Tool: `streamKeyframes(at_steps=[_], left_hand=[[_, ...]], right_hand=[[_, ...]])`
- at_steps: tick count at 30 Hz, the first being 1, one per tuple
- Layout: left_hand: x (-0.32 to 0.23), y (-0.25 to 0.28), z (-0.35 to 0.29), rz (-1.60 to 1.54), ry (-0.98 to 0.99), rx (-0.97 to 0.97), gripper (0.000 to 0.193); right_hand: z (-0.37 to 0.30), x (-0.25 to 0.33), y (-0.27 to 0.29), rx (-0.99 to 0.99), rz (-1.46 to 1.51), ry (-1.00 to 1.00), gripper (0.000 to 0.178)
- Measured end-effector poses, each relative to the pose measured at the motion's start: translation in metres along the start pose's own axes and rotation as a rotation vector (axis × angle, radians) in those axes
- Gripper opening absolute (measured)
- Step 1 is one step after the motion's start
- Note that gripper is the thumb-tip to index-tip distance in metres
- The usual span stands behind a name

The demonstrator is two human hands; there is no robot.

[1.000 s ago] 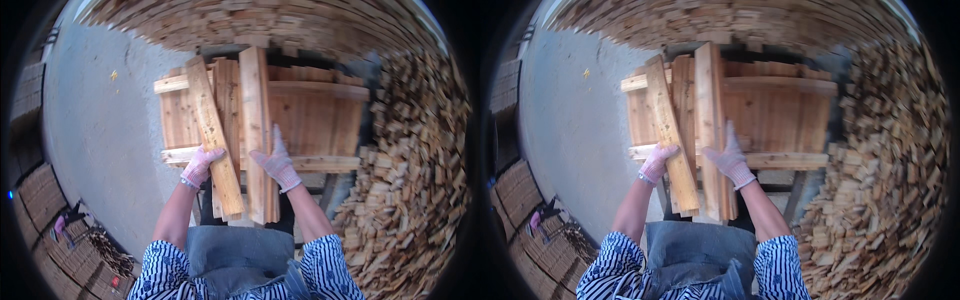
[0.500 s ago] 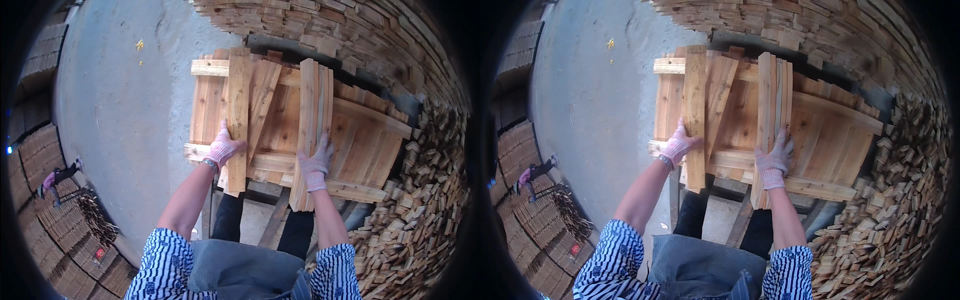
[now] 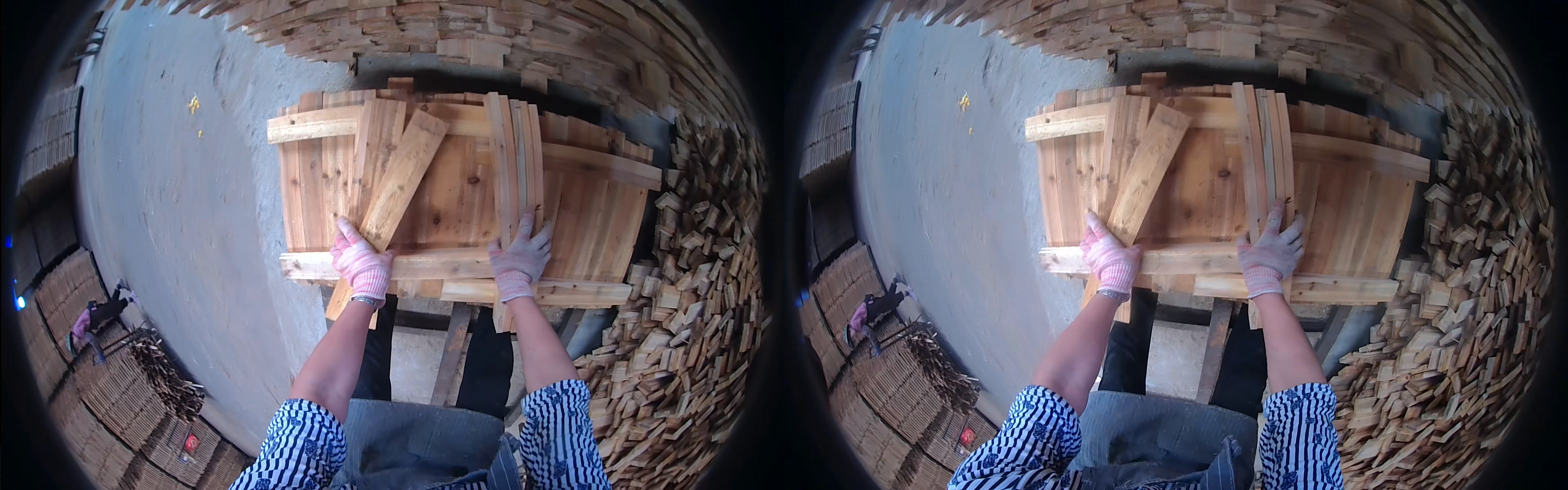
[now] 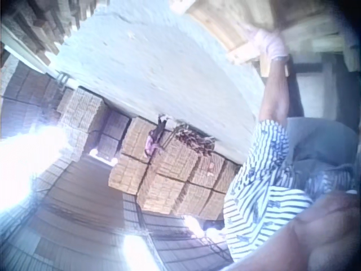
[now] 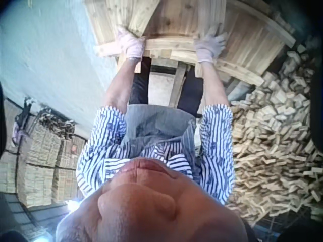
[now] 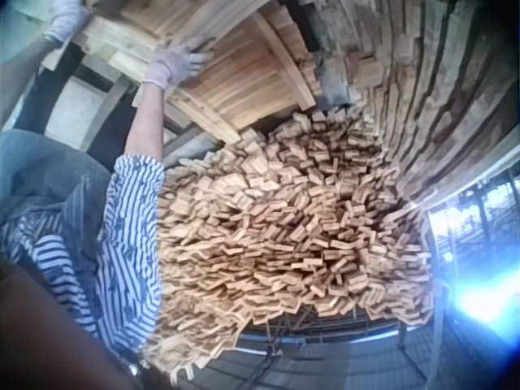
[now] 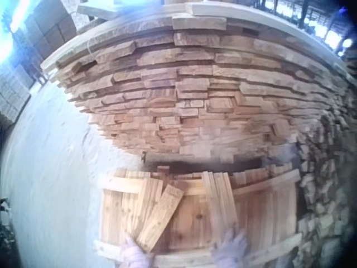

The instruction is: The person repeatedly picks up small wooden planks from a large pile and stacks them onto a pallet. The person uses both hands to gather the planks and carefully aligns them in a neat stack on the pallet.

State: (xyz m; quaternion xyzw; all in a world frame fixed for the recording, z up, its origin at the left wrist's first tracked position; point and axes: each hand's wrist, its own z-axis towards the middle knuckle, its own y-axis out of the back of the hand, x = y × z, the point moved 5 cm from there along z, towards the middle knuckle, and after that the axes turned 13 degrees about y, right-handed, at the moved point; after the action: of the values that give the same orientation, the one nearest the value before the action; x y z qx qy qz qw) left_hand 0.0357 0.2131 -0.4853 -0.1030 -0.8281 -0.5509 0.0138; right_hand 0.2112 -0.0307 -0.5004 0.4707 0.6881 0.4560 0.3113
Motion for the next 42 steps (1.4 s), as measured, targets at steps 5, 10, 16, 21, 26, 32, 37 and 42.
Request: streamKeyframes(at_steps=[5,10,16,21,26,32,37,42], left_hand=[[0.009,-0.006,0.019,-0.105,0.051,0.151,0.085],[0.067,0.005,0.033,-0.652,0.108,0.507,0.085],[0.08,0.028,0.094,-0.725,0.23,0.409,0.07],[0.073,-0.003,0.121,-0.83,0.221,0.785,0.076],[0.074,-0.032,0.115,-0.958,0.194,0.83,0.077],[0.081,-0.027,0.118,-1.029,0.357,0.818,0.065],[0.077,-0.038,0.119,-0.921,0.285,0.647,0.07],[0.115,-0.032,0.146,-0.834,0.185,0.676,0.031]], right_hand=[[-0.001,-0.003,0.001,-0.02,-0.007,0.001,0.098],[-0.006,-0.027,0.013,0.003,0.424,0.004,0.106],[-0.051,0.013,0.046,0.097,1.257,0.248,0.111],[-0.035,0.079,-0.025,0.281,1.297,0.19,0.104],[-0.032,0.176,-0.094,0.475,1.468,0.164,0.099],[-0.026,0.199,-0.066,0.629,1.372,0.185,0.113],[-0.031,0.245,-0.008,0.141,0.822,0.0,0.121],[-0.045,0.284,-0.029,0.008,0.719,0.118,0.123]])
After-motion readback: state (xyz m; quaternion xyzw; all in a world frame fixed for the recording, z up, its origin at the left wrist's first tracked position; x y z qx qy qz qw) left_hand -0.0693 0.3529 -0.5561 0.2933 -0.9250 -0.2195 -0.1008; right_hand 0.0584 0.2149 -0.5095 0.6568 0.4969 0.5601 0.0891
